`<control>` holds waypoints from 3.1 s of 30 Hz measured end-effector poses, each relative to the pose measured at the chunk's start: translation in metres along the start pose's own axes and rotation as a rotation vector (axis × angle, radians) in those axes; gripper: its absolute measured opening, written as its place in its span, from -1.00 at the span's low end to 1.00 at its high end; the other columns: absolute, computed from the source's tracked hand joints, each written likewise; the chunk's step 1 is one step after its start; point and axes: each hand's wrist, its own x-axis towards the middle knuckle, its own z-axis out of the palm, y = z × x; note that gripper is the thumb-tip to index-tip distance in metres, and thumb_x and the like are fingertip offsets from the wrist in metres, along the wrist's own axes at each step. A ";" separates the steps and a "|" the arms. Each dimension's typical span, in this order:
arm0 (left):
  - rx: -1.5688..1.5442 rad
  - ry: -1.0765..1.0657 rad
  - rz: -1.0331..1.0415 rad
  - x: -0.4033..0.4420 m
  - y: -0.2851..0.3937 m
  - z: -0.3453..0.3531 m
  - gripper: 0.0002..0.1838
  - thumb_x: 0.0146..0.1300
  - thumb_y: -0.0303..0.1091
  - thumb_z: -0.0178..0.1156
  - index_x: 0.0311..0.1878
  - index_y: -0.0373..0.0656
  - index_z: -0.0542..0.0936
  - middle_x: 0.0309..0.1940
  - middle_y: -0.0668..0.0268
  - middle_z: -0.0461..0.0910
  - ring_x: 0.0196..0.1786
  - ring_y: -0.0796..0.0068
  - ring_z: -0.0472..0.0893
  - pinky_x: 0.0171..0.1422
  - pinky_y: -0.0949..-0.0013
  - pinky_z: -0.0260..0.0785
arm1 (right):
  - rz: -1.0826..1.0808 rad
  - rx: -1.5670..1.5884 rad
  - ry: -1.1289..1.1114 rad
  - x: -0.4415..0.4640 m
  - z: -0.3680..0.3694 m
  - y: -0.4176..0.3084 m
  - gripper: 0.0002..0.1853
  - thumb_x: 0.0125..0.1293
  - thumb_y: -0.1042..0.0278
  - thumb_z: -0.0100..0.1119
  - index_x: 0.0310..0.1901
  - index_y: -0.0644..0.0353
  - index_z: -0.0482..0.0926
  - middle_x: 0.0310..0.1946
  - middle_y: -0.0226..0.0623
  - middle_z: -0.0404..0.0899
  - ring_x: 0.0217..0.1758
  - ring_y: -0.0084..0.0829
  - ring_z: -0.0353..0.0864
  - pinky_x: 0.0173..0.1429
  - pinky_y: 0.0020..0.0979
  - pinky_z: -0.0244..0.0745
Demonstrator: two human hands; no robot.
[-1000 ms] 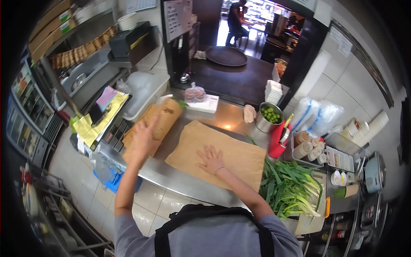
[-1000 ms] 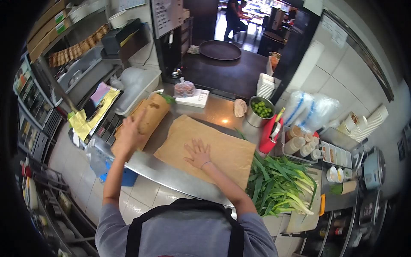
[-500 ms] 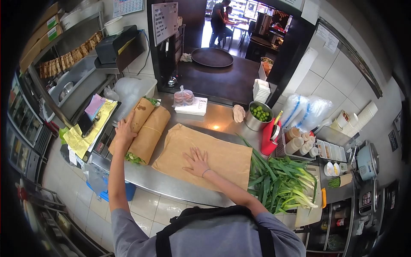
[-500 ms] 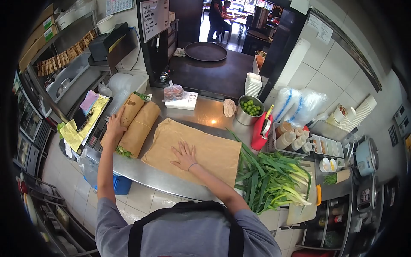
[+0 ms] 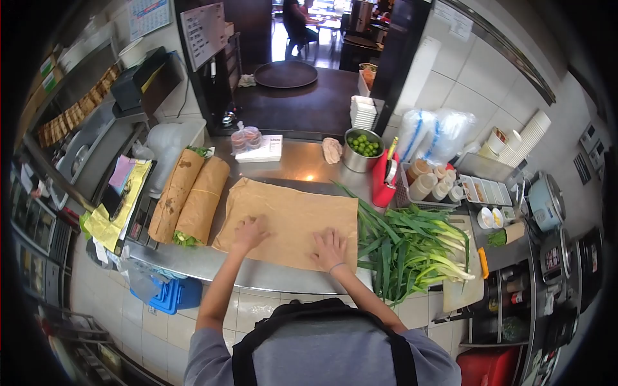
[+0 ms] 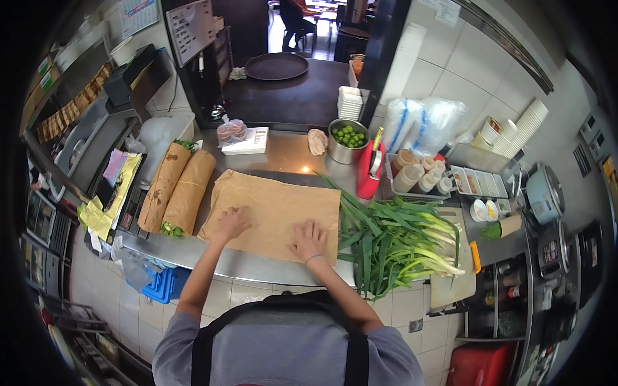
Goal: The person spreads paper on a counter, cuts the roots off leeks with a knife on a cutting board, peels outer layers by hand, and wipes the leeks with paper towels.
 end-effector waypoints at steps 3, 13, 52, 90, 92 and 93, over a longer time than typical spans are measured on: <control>0.038 -0.026 -0.001 0.008 0.018 0.001 -0.12 -0.13 0.20 0.32 0.29 0.09 0.27 0.15 0.00 0.30 0.21 -0.06 0.28 0.17 -0.07 0.24 | -0.005 0.114 -0.072 -0.024 0.005 0.012 -0.20 0.04 -0.03 0.26 0.31 -0.05 0.17 0.35 0.08 -0.04 0.46 0.07 -0.22 0.32 0.31 -0.30; 0.322 0.079 0.113 0.063 0.035 0.010 -0.10 -0.10 0.06 0.36 0.34 0.07 0.21 0.24 0.04 0.27 0.26 -0.05 0.27 0.24 -0.08 0.16 | -0.235 0.817 0.172 -0.106 -0.098 0.053 -0.59 0.25 0.20 0.15 0.11 0.14 0.45 -0.03 -0.07 0.50 0.03 -0.32 0.52 0.04 -0.31 0.41; -0.919 -0.968 0.801 0.024 0.547 0.036 -0.65 0.06 -0.55 0.27 -0.06 -0.20 0.44 -0.28 0.37 0.63 -0.28 0.68 0.56 -0.19 0.58 0.38 | 0.595 1.664 1.016 -0.179 -0.153 0.377 -0.84 0.08 0.40 0.34 -0.42 0.10 0.49 -0.54 -0.48 0.53 -0.56 -0.63 0.55 -0.55 -0.61 0.35; -1.354 0.797 0.743 -0.082 0.082 -0.355 -0.56 0.34 -0.49 -0.03 0.27 -0.34 0.22 0.09 0.04 0.43 -0.10 0.49 0.54 0.01 0.42 0.47 | 0.730 1.577 0.991 -0.214 -0.106 0.447 -0.81 0.25 0.33 0.18 -0.15 0.11 0.43 -0.47 -0.41 0.52 -0.50 -0.58 0.55 -0.53 -0.62 0.40; -1.263 0.727 0.658 -0.081 0.080 -0.353 -0.60 0.32 -0.48 0.00 0.22 -0.33 0.31 0.07 0.09 0.46 -0.13 0.55 0.54 -0.04 0.49 0.46 | 0.810 1.500 0.994 -0.213 -0.112 0.440 -0.71 0.25 0.28 0.18 -0.04 0.06 0.36 -0.43 -0.39 0.53 -0.48 -0.53 0.57 -0.52 -0.59 0.38; -1.190 0.687 0.601 -0.075 0.084 -0.344 -0.61 0.31 -0.48 0.02 0.20 -0.31 0.35 0.05 0.12 0.47 -0.14 0.58 0.54 -0.07 0.52 0.44 | 0.814 1.505 0.969 -0.213 -0.117 0.432 -0.67 0.25 0.26 0.18 0.00 0.03 0.32 -0.43 -0.38 0.54 -0.47 -0.52 0.58 -0.52 -0.58 0.38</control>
